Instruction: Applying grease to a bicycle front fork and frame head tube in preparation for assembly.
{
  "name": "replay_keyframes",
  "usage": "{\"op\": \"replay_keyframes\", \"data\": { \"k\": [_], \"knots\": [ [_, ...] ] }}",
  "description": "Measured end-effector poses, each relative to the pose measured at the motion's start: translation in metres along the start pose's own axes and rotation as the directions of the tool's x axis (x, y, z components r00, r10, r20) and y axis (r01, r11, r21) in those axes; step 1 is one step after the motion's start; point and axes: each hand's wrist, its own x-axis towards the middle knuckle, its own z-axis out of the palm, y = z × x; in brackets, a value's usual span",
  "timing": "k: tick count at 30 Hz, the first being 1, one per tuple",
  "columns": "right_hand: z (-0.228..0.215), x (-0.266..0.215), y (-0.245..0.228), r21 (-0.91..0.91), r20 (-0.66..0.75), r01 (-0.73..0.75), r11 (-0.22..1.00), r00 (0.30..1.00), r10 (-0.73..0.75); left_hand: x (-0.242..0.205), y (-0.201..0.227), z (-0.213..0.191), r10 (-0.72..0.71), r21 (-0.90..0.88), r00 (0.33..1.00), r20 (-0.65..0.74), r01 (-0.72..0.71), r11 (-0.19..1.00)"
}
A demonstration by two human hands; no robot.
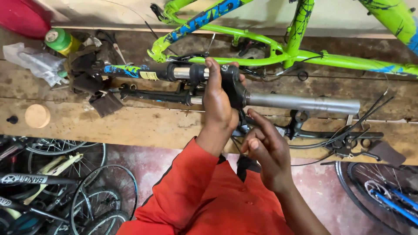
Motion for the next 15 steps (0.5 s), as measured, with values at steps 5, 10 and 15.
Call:
{"op": "replay_keyframes", "data": {
  "k": [5,10,15],
  "knots": [
    [0.008,0.004,0.009,0.111,-0.030,0.032,0.993,0.999,-0.028,0.009,-0.002,0.001,0.034,-0.008,0.999,0.018,-0.034,0.999],
    [0.012,0.006,0.014,0.294,-0.038,0.013,0.956,0.999,-0.002,0.014,-0.005,-0.001,0.020,-0.011,0.999,0.027,-0.020,1.000],
    [0.018,0.006,0.016,0.401,-0.025,-0.034,0.915,0.999,0.048,0.009,-0.006,-0.002,0.027,0.000,1.000,0.013,-0.027,1.000]
  ]
}}
